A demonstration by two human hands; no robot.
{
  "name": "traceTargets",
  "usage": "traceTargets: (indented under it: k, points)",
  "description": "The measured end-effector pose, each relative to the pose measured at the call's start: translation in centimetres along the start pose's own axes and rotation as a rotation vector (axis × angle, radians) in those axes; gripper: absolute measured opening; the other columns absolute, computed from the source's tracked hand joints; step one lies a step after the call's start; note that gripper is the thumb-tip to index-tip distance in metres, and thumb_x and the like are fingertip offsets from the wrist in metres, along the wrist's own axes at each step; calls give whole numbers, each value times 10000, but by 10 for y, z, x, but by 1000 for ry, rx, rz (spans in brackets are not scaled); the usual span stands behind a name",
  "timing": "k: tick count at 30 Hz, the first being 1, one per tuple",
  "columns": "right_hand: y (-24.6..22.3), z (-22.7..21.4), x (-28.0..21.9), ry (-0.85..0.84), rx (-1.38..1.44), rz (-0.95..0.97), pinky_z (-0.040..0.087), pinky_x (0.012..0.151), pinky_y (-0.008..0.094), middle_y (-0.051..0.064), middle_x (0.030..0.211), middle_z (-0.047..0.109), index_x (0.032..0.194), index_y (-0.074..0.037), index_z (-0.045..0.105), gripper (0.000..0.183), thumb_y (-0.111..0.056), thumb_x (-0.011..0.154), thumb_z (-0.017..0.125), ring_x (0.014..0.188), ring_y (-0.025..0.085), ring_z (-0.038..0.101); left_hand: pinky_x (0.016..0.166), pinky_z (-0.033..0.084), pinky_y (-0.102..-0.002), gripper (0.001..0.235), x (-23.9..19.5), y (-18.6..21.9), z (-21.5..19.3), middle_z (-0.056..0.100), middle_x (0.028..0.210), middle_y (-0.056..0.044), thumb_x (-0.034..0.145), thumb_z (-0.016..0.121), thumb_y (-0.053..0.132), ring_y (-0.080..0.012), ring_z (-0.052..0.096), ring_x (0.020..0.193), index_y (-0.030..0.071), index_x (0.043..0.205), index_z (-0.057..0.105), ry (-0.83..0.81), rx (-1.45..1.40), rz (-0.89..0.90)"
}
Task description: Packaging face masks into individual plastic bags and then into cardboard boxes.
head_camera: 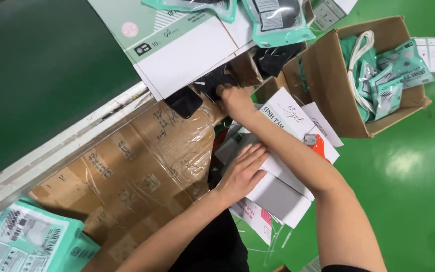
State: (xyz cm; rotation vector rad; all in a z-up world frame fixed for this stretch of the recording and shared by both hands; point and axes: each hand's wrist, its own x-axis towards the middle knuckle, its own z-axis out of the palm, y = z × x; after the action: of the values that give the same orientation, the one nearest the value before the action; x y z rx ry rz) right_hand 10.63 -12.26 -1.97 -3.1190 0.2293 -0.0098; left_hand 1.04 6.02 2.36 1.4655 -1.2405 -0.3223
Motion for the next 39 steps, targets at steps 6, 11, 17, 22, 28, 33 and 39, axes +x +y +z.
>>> traceTargets:
  k: [6,11,17,22,28,33,39]
  points:
    - [17,-50,-20,148,89,-37,549,674,433,140,927,691,950,-77,714,121,-108,833,712,841,328,710,1238,345,-504,450,6,-5,10,545,1486,-196,895,727,70,-372,464,1458,-72,1305,608,20,1,-27]
    - [32,-193,-127,91,738,223,581,750,285,114,902,708,986,-4,677,54,15,938,690,839,198,714,1233,340,-466,474,4,-5,13,549,1516,-139,875,730,40,-313,462,1458,-6,1337,636,-7,-110,-138]
    - [46,-176,-220,-405,793,396,576,708,288,77,823,750,979,-42,766,117,-53,863,754,746,184,732,1244,354,-414,459,7,-3,13,545,1530,-133,902,683,1,-292,456,1483,11,1358,635,-30,-138,-149]
    - [61,-143,-260,173,613,282,561,733,340,172,1099,718,1140,10,707,313,-47,835,749,853,254,700,1259,329,-440,419,9,5,1,532,1539,-151,956,625,-30,-310,427,1505,-14,1375,612,-72,-72,-105]
    - [123,46,-351,-20,345,1047,516,826,487,292,1059,672,1187,-22,602,303,-129,932,726,940,459,649,1244,345,-462,385,15,5,3,538,1531,-165,975,577,-51,-326,434,1499,-36,1357,623,-79,0,-86]
    - [159,83,-386,434,651,1085,559,788,420,238,1062,724,1216,46,604,349,-242,1025,646,919,330,700,1196,381,-498,346,19,11,-3,581,1468,-181,967,610,-26,-371,466,1450,-75,1307,641,-126,294,92]
    - [99,-155,-341,878,1702,960,578,623,299,60,913,764,1042,-31,707,345,-256,932,470,758,124,708,1185,394,-520,344,22,11,2,607,1433,-197,925,625,-45,-394,478,1436,-80,1265,658,-141,403,152]
